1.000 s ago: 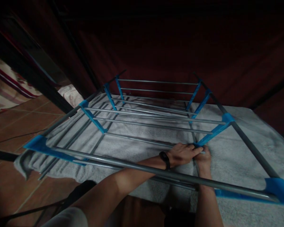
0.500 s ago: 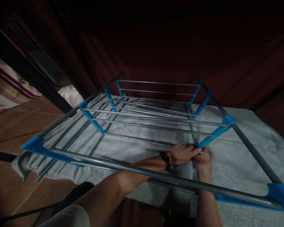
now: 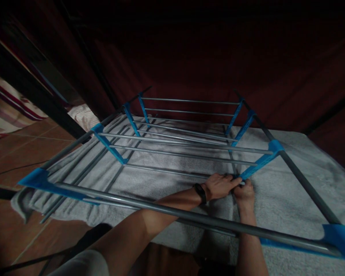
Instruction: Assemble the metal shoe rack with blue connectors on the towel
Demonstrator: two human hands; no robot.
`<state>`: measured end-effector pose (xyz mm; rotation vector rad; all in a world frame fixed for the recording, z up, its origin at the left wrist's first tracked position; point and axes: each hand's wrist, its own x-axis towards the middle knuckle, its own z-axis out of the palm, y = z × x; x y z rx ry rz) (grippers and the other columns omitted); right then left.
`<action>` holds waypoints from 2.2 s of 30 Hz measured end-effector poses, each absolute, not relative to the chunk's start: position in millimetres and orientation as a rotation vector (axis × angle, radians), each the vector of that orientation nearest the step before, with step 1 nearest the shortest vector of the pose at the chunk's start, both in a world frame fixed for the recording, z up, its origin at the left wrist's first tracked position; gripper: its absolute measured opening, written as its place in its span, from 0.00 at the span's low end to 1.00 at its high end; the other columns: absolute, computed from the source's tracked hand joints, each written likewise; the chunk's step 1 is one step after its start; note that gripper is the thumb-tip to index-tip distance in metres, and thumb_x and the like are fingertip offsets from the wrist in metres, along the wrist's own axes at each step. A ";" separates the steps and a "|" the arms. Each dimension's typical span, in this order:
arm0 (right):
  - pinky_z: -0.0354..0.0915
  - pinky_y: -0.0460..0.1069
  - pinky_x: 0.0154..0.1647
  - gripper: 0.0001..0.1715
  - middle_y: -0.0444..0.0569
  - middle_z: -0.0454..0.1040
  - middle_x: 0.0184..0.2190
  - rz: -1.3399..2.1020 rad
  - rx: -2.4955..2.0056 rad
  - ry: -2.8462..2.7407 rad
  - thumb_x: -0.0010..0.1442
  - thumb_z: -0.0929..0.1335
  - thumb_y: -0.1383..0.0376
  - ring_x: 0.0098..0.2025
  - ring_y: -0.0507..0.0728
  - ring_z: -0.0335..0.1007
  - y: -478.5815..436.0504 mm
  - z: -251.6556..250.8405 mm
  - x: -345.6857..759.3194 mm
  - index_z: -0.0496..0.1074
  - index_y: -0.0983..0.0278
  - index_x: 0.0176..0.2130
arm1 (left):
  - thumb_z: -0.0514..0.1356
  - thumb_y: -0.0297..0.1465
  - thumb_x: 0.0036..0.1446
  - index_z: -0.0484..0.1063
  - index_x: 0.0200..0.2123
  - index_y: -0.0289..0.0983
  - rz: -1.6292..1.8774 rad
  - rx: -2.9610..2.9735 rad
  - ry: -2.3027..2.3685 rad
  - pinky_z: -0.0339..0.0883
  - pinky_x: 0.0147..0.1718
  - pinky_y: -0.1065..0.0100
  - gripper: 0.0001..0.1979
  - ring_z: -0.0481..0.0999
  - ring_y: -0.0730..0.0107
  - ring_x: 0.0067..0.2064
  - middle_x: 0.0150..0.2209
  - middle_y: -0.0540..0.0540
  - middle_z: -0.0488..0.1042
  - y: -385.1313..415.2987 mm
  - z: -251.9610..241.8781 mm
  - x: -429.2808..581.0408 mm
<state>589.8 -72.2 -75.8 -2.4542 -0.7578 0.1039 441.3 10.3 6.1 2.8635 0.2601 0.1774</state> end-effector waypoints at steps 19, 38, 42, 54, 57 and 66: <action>0.61 0.53 0.33 0.25 0.59 0.74 0.29 0.066 -2.439 -0.817 0.57 0.62 0.60 0.31 0.63 0.68 -72.7 -78.9 592.5 0.75 0.73 0.47 | 0.48 0.29 0.69 0.62 0.64 0.41 0.160 2.871 0.202 0.73 0.42 0.59 0.22 0.78 0.58 0.47 0.50 0.41 0.76 20.3 -1.7 444.3; 0.62 0.52 0.36 0.23 0.59 0.75 0.32 0.105 -2.466 -0.784 0.59 0.64 0.60 0.34 0.62 0.69 -70.6 -85.4 598.6 0.74 0.71 0.48 | 0.47 0.29 0.69 0.61 0.66 0.40 0.144 2.858 0.222 0.74 0.43 0.56 0.23 0.77 0.56 0.50 0.53 0.39 0.74 20.2 -0.2 444.0; 0.62 0.52 0.35 0.24 0.59 0.74 0.31 0.086 -2.453 -0.774 0.58 0.63 0.59 0.33 0.62 0.68 -69.4 -87.1 599.6 0.74 0.72 0.47 | 0.49 0.27 0.68 0.61 0.66 0.41 0.122 2.876 0.221 0.74 0.43 0.58 0.24 0.77 0.57 0.49 0.52 0.40 0.75 19.2 4.3 442.4; 0.59 0.52 0.33 0.20 0.57 0.72 0.28 0.079 -2.441 -0.791 0.57 0.63 0.60 0.30 0.60 0.64 -68.2 -83.8 598.2 0.75 0.72 0.41 | 0.48 0.28 0.69 0.59 0.67 0.42 0.148 2.913 0.249 0.74 0.41 0.60 0.24 0.78 0.61 0.47 0.52 0.42 0.75 20.8 1.6 442.3; 0.59 0.52 0.32 0.21 0.57 0.72 0.28 0.113 -2.453 -0.792 0.57 0.63 0.60 0.30 0.60 0.64 -68.5 -81.3 597.2 0.75 0.72 0.42 | 0.49 0.28 0.68 0.59 0.67 0.43 0.133 2.917 0.242 0.74 0.41 0.60 0.25 0.78 0.61 0.47 0.52 0.43 0.75 21.5 0.0 442.3; 0.59 0.52 0.32 0.22 0.57 0.73 0.29 0.077 -2.469 -0.832 0.56 0.62 0.60 0.29 0.60 0.65 -70.3 -85.8 600.2 0.74 0.72 0.43 | 0.49 0.27 0.68 0.61 0.67 0.42 0.141 2.943 0.202 0.73 0.40 0.62 0.25 0.78 0.61 0.46 0.51 0.42 0.75 22.0 0.6 440.5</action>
